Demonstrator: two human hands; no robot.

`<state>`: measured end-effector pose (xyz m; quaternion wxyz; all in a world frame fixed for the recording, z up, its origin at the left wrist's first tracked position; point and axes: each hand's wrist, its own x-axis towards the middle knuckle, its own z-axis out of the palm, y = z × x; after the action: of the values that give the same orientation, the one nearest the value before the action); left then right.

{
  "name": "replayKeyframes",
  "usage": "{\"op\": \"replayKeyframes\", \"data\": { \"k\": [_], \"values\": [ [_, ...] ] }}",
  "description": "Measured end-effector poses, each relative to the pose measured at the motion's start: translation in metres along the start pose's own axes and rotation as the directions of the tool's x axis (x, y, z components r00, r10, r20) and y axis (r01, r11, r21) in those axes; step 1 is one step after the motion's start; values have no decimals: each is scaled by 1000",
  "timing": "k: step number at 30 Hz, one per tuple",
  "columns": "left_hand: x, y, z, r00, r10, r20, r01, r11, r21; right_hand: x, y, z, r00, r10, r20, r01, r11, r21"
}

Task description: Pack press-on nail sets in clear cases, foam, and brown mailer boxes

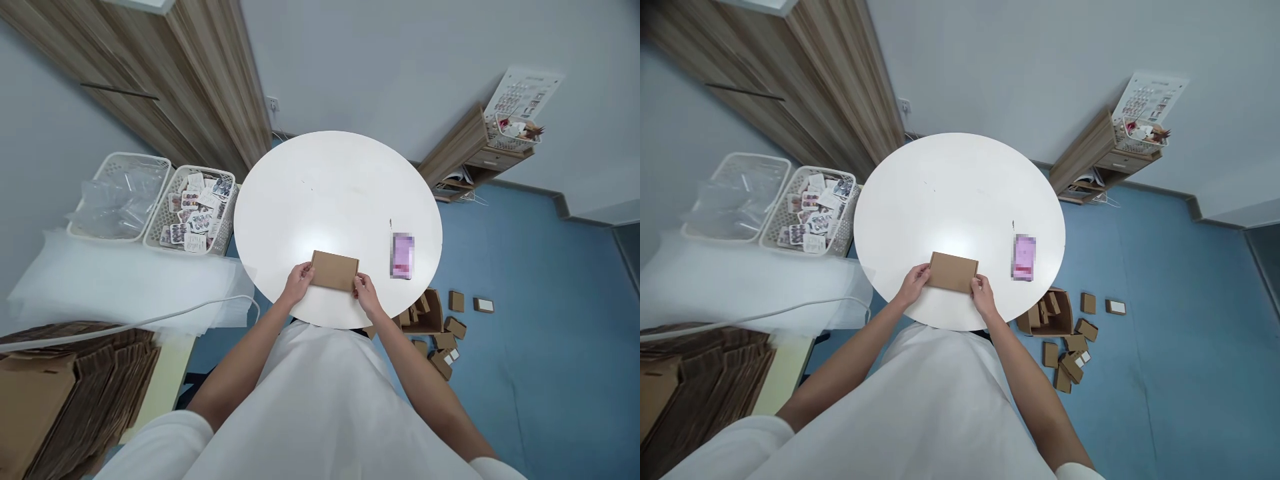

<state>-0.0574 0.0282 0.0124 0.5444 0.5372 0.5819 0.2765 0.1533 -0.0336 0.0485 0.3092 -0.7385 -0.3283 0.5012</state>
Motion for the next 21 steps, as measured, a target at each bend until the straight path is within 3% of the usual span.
{"op": "replayKeyframes", "data": {
  "k": [5,10,16,19,21],
  "values": [
    [-11,22,19,1000,-28,5,27,1000,12,-6,4,-30,998,-58,7,58,998,17],
    [-14,65,66,997,72,42,-77,988,131,-19,18,-84,989,-127,-78,122,990,-67],
    [-16,114,160,944,213,254,-276,928,248,-39,58,-165,930,-107,-353,112,994,-9],
    [-19,130,221,874,226,430,-361,895,263,-51,92,-203,855,-31,-518,65,997,47],
    [-20,139,264,796,222,563,-430,862,268,-61,116,-225,787,43,-615,13,996,86]
  ]
}}
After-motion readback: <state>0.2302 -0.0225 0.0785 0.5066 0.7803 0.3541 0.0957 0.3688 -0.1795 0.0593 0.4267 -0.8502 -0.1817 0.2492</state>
